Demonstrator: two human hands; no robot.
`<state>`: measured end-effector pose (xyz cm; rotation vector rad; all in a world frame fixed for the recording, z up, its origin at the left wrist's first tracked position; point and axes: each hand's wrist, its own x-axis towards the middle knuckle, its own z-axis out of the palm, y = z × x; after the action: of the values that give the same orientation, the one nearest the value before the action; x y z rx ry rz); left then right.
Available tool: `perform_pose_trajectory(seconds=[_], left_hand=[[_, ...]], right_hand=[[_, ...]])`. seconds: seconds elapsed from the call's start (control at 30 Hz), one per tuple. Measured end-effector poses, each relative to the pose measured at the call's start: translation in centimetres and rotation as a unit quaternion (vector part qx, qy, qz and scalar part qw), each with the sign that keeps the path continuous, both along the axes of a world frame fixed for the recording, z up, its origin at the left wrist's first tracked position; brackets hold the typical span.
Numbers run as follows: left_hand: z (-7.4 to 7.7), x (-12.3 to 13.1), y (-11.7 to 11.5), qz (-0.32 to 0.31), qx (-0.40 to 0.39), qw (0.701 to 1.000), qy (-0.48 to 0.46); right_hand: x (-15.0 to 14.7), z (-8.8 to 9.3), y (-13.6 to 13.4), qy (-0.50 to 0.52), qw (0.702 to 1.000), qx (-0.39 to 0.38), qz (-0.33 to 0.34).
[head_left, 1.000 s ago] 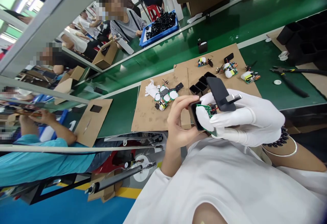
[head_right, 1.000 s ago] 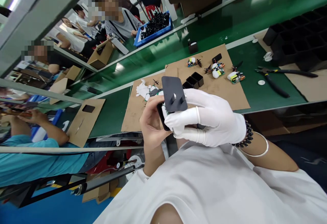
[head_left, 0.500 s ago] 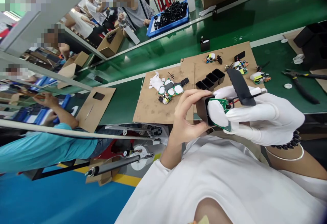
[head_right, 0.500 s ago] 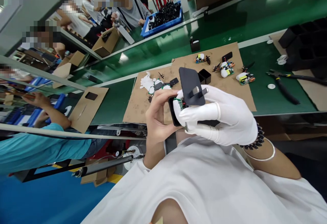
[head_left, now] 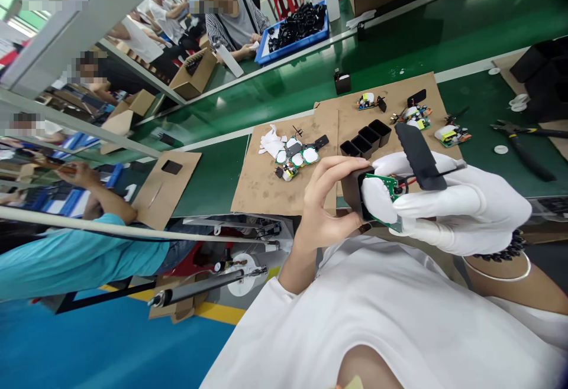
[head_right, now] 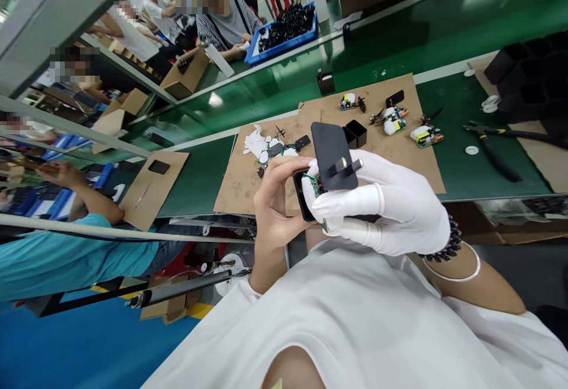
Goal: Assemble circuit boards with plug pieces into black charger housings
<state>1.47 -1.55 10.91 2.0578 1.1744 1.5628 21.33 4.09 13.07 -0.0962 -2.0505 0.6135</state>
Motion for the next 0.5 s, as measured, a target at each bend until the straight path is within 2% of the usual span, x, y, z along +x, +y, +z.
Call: perform_pose_trajectory(seconds=[0.5], left_hand=[[-0.11,0.19,0.04,-0.019,-0.006,1.0,-0.013]], right_hand=[[-0.04,0.32,-0.24,-0.01,1.0,0.016,-0.01]])
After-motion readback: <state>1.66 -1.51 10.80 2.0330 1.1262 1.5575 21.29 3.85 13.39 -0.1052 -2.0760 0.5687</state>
